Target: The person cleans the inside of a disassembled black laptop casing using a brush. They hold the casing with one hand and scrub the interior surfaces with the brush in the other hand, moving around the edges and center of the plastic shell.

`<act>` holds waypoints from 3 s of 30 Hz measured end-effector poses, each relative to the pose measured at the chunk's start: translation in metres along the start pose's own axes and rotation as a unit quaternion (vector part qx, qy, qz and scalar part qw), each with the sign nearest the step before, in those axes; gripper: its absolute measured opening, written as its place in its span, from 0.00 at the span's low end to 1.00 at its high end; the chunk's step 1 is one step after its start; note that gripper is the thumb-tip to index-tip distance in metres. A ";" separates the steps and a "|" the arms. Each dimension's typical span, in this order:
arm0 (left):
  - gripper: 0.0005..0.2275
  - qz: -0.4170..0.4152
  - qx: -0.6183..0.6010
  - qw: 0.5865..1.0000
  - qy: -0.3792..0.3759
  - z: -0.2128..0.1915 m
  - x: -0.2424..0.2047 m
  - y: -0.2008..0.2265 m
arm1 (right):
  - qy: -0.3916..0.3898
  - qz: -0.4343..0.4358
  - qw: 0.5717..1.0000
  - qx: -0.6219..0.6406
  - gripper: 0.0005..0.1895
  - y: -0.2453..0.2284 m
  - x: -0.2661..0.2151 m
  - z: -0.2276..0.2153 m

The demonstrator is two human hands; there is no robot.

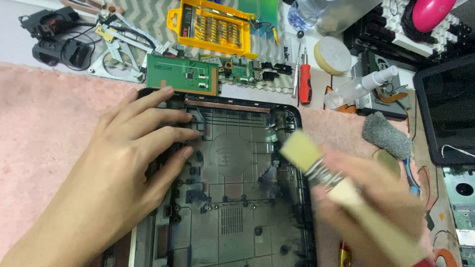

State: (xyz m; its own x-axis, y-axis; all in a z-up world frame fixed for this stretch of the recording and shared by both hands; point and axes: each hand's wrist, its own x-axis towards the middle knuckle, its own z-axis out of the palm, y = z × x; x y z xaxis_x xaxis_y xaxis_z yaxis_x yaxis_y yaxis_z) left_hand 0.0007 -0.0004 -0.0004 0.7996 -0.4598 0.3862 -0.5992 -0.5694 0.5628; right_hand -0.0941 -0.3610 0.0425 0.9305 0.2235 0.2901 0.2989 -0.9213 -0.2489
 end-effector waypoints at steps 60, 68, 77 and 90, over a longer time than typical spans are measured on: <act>0.08 0.015 -0.005 0.999 0.044 0.007 0.000 0.000 | 0.105 0.210 0.837 0.495 0.05 0.023 0.065 0.041; 0.08 0.015 0.003 0.999 0.036 0.005 -0.001 -0.002 | 0.106 0.108 0.904 0.400 0.08 0.024 0.068 0.037; 0.08 0.010 0.028 1.000 0.004 -0.002 0.001 0.001 | -0.078 -0.041 0.951 0.295 0.16 0.011 0.060 0.031; 0.08 -0.036 0.021 0.999 -0.021 -0.009 0.004 0.013 | -0.023 -0.015 0.958 0.287 0.10 -0.002 0.057 0.013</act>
State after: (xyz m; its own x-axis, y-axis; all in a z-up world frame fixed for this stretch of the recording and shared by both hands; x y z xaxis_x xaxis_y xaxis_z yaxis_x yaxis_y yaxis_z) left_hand -0.0040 -0.0033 0.0152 0.8385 -0.4442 0.3155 -0.5427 -0.6293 0.5563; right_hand -0.0388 -0.3426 0.0476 0.9243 0.2728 0.2669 0.3799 -0.5906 -0.7120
